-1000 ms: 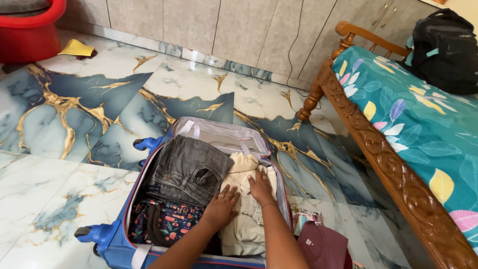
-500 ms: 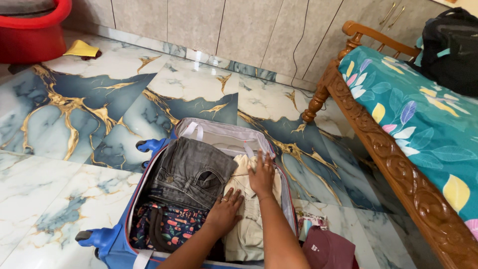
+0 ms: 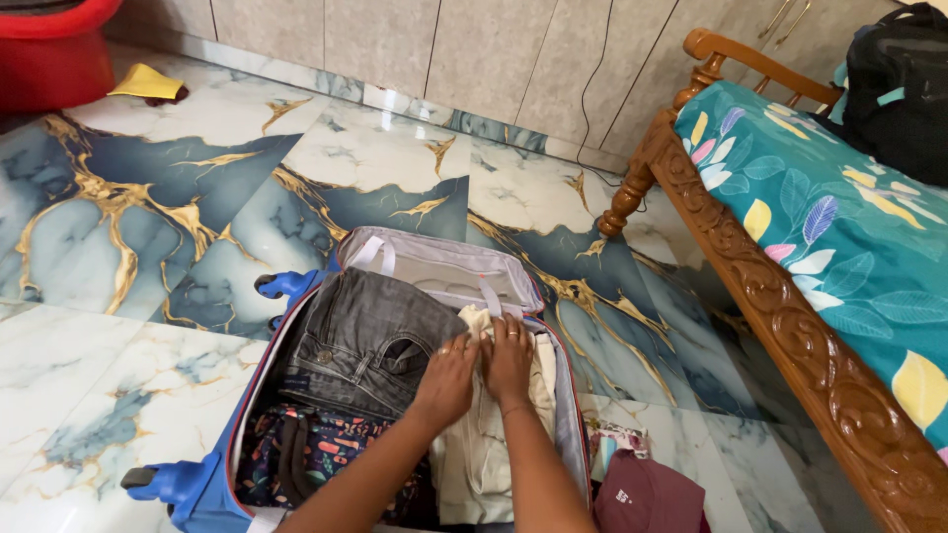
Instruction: The person packs various items of clothing including a floral dress, a red top, and denim jeans into a blue suitcase on the floor by hand.
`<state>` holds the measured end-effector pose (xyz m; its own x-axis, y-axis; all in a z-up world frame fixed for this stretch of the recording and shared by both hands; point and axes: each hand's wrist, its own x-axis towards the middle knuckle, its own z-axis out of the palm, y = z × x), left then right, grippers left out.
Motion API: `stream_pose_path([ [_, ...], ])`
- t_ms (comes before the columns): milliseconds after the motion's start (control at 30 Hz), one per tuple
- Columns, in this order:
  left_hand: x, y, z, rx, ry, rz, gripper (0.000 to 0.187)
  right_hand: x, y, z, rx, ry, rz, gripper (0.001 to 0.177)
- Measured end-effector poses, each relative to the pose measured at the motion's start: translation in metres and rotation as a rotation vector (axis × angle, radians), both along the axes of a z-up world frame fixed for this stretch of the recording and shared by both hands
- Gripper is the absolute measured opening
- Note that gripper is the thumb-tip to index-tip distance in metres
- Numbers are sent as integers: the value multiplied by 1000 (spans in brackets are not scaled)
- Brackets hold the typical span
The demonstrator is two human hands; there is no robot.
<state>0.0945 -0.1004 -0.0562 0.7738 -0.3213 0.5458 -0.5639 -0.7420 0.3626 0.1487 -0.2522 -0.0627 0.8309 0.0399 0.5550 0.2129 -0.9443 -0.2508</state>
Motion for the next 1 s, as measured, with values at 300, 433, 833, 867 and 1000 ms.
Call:
stream_pose_path([
  [300, 72, -10, 6, 187, -64, -80, 82, -34, 14, 27, 169, -153, 54, 32],
  [433, 73, -6, 21, 443, 144, -90, 114, -37, 12, 22, 274, -144, 34, 27],
  [833, 40, -25, 9, 378, -250, -40, 45, -17, -19, -14, 592, -232, -70, 44],
  [867, 35, -24, 8, 371, -229, -56, 42, -12, -22, -21, 576, -185, -122, 45],
  [1000, 17, -19, 9, 311, -221, -102, 40, 1, -31, -37, 563, -104, -181, 33],
])
